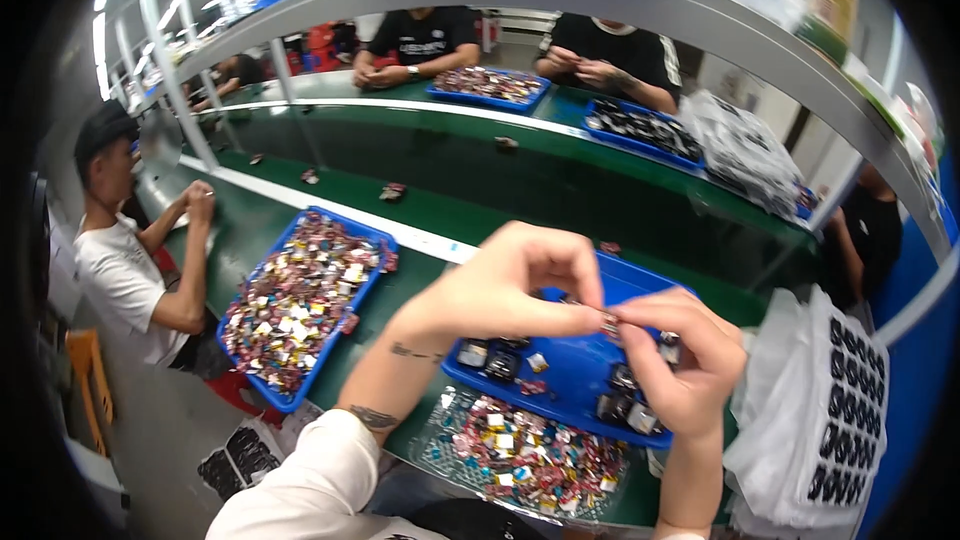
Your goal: Manually assembling small electronic parts and checking components on a factory assembly line.
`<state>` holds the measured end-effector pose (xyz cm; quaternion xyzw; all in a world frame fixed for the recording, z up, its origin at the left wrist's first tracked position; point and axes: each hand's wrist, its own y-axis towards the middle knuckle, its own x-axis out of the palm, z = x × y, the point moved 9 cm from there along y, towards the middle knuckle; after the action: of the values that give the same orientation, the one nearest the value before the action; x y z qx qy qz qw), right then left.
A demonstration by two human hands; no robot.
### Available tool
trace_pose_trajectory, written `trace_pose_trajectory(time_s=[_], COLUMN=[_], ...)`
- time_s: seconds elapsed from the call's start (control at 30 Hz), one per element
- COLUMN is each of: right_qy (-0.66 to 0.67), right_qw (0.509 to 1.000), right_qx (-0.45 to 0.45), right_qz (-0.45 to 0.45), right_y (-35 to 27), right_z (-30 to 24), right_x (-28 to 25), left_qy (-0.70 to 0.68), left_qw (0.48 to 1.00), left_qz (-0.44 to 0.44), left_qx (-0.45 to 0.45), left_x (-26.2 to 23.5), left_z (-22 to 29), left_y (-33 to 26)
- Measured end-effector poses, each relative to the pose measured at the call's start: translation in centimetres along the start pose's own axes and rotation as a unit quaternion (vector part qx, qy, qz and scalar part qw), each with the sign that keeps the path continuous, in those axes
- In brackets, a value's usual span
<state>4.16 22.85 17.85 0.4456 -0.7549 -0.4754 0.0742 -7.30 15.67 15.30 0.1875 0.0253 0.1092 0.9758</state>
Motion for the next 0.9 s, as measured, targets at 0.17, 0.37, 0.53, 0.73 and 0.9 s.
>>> trace_pose_trajectory(time_s=[0.17,0.37,0.53,0.73,0.9], right_qy=[-0.043,0.099,0.039,-0.272,-0.407], right_qw=[0.99,0.974,0.981,0.923,0.86], right_qx=[0.056,0.141,0.087,-0.213,-0.298], right_qz=[0.119,0.147,0.17,0.171,0.075], right_y=[-1.5,-2.0,-2.4,-1.7,-2.3], right_z=[0.1,3.1,1.4,-2.7,-2.8], right_x=[-1.8,-1.5,-2.7,-0.3,2.0], left_qy=[0.013,0.034,0.089,0.123,-0.059], left_qw=[0.999,0.995,0.975,0.983,0.991], left_qz=[0.034,0.065,0.12,0.134,0.118], left_qx=[0.023,0.069,0.163,-0.033,-0.015], left_x=[0.8,0.2,0.6,-0.2,0.1], left_z=[-0.3,0.7,2.0,-0.3,-2.8], left_y=[1.4,0.6,1.1,0.7,1.4])
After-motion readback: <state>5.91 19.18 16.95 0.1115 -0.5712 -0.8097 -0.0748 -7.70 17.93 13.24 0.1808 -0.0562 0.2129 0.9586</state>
